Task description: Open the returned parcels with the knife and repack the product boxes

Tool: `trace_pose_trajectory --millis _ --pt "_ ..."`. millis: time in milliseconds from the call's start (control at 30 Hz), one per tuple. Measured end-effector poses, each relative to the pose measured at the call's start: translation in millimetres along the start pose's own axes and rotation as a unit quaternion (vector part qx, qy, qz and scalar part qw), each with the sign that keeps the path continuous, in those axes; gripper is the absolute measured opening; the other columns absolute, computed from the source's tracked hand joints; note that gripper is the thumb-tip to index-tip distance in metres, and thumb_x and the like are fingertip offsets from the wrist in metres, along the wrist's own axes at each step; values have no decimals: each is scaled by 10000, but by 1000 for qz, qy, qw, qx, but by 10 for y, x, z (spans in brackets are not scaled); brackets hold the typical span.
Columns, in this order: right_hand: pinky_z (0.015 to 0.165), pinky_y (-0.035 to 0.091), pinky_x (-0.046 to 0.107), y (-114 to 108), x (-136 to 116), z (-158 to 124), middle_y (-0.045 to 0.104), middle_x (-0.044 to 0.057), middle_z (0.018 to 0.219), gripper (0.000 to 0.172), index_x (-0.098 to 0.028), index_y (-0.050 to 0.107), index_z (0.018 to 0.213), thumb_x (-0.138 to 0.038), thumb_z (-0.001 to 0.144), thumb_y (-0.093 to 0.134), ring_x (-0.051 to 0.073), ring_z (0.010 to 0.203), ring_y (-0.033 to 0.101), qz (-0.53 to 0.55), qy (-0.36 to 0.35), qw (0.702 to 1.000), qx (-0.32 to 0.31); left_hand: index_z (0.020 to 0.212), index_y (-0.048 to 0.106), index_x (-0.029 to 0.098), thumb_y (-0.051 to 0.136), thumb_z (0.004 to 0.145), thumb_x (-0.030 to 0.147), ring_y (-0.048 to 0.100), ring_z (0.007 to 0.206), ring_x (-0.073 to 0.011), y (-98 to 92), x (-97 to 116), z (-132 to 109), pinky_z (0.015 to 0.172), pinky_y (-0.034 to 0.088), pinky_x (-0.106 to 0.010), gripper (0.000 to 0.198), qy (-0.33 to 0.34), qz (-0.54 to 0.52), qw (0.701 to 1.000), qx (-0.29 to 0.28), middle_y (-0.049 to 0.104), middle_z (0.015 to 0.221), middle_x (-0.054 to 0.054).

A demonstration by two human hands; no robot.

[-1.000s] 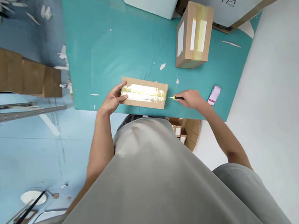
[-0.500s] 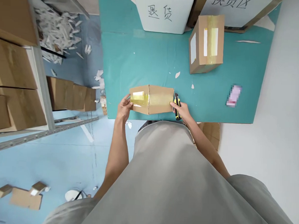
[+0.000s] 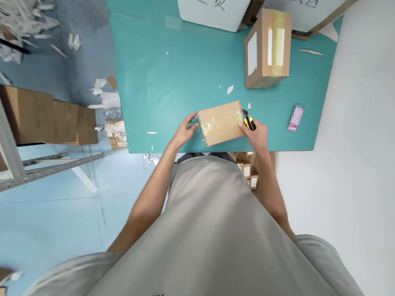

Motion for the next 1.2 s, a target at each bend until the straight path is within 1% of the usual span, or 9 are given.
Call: trace_pose_trajectory --millis 67,133,233,300,467,600,800,967,1200 --pt "894 566 396 -66 -98 -92 781 102 994 505 -222 737 953 -726 989 711 269 931 700 -31 -9 999 31 1532 698 242 739 998 656 621 1551 -374 -175 322 -21 1311 499 -575 676 21 6 999 28 677 1655 -162" --pt "984 562 426 -115 -199 -207 791 162 1162 519 -210 753 1127 -711 1040 649 315 1079 718 -42 -7 998 48 1453 741 239 710 1034 659 688 1465 -334 -251 681 -18 1257 556 -517 594 44 9 998 40 746 1557 -146" --pt "1028 551 440 -78 -342 -404 782 199 1254 549 -197 698 1353 -662 1128 513 343 1167 731 -45 16 998 31 1275 797 213 848 949 524 776 1268 -293 -205 1037 42 1153 626 -453 454 39 33 998 36 832 1340 -120" --pt "999 566 440 49 -454 -544 791 185 1253 543 -211 627 1482 -605 1172 420 335 1123 759 -44 27 999 -7 1167 810 199 898 887 412 791 1172 -274 -154 1126 94 1098 649 -435 363 28 41 998 32 850 1218 -100" --pt "1005 607 448 538 -888 -860 840 130 1161 540 -231 586 1621 -496 1199 378 327 1073 812 -49 -25 991 -126 1080 818 185 889 847 315 780 1102 -266 -131 1100 159 1031 668 -424 276 21 34 999 34 849 1114 -83" --pt "1054 608 427 790 -1097 -936 860 131 1106 637 -197 590 1701 -559 1207 416 331 1084 845 -88 -51 981 -165 1057 827 184 882 841 306 774 1081 -273 -132 1099 173 1011 678 -434 254 26 31 999 28 847 1078 -79" --pt "1083 604 449 899 -1196 -824 865 163 1301 653 -185 607 1705 -571 1205 442 355 1214 815 -129 -76 978 -149 1056 844 185 882 837 287 774 1050 -265 -122 1099 195 1012 674 -438 244 30 24 999 21 850 1062 -73" --pt "1077 602 443 946 -1204 -814 883 145 1225 663 -201 561 1744 -572 1216 412 330 1158 820 -136 -79 975 -155 1037 846 197 877 839 292 777 1043 -263 -116 1092 197 1025 674 -444 222 36 12 999 21 852 1064 -70" --pt "1054 604 447 925 -1171 -809 864 159 1267 661 -207 572 1739 -578 1217 408 347 1155 809 -160 -78 973 -145 1011 849 205 886 822 290 773 1019 -258 -105 1048 226 997 684 -431 210 39 7 999 28 844 1016 -60"
Point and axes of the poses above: each hand's wrist, its own z-axis towards the middle knuckle, its own y-axis out of the palm, x = y × z, the point moved 10 cm from there along z, towards the middle knuckle
